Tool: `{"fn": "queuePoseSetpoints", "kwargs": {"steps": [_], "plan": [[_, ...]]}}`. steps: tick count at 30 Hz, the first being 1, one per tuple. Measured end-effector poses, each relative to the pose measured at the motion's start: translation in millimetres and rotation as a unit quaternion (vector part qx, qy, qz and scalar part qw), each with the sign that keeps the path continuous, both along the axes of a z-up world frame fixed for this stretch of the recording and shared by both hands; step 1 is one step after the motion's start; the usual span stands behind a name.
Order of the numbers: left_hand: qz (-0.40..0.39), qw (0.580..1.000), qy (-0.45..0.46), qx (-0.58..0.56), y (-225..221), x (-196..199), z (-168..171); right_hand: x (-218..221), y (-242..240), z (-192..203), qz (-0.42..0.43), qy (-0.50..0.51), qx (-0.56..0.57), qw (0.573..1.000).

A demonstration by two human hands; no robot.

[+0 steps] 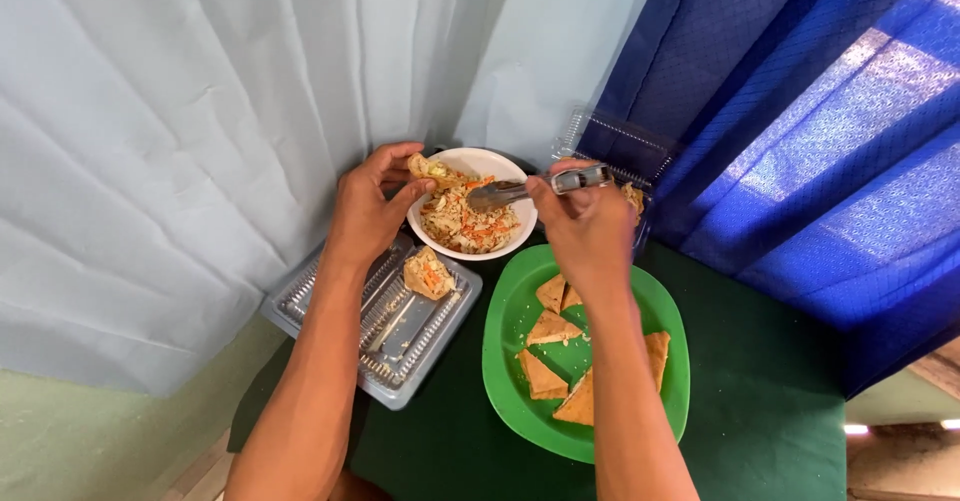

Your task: Filling fried tofu puffs with a shredded vegetable mixture using metal tongs.

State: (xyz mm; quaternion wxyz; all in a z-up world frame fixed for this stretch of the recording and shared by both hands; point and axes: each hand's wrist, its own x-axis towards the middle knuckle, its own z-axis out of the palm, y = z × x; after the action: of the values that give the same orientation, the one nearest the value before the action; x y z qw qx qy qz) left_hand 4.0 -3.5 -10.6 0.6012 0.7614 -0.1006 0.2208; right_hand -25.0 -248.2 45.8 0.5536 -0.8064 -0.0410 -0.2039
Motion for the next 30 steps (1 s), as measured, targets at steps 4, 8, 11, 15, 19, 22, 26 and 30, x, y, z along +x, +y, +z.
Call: {"fn": "queuePoseSetpoints", "kwargs": {"steps": [4,8,11,15,19,22,26,30], "plan": [[-0.005,1.000,0.001,0.002,0.3,0.1,-0.2,5.9,-1.4,-12.0,-0.001,0.015,-0.002,1.000],[-0.013,1.000,0.004,-0.005,0.2,-2.4,2.5,3.7,-13.9,6.1,0.007,-0.007,0.014,1.000],[-0.031,0.999,0.009,-0.008,0.6,-1.1,1.5,-4.8,-20.8,24.0,0.023,-0.011,0.053,0.998],[-0.062,0.998,0.027,-0.015,-4.8,-4.3,2.0,-20.2,-18.8,44.2,0.051,-0.029,0.113,0.992],[-0.100,0.992,0.050,-0.058,-5.0,-6.7,4.3,-32.8,-3.3,57.9,0.069,-0.042,0.105,0.991],[-0.133,0.987,0.043,-0.074,-1.8,-1.3,-1.9,-33.5,3.0,56.0,0.102,-0.042,0.084,0.990],[-0.148,0.983,0.051,-0.097,-1.9,0.3,-5.0,-32.8,4.7,55.8,0.113,-0.039,0.096,0.988],[-0.155,0.979,0.059,-0.120,-2.4,4.5,-10.2,-21.3,-7.8,44.1,0.080,-0.057,0.128,0.987]]}}
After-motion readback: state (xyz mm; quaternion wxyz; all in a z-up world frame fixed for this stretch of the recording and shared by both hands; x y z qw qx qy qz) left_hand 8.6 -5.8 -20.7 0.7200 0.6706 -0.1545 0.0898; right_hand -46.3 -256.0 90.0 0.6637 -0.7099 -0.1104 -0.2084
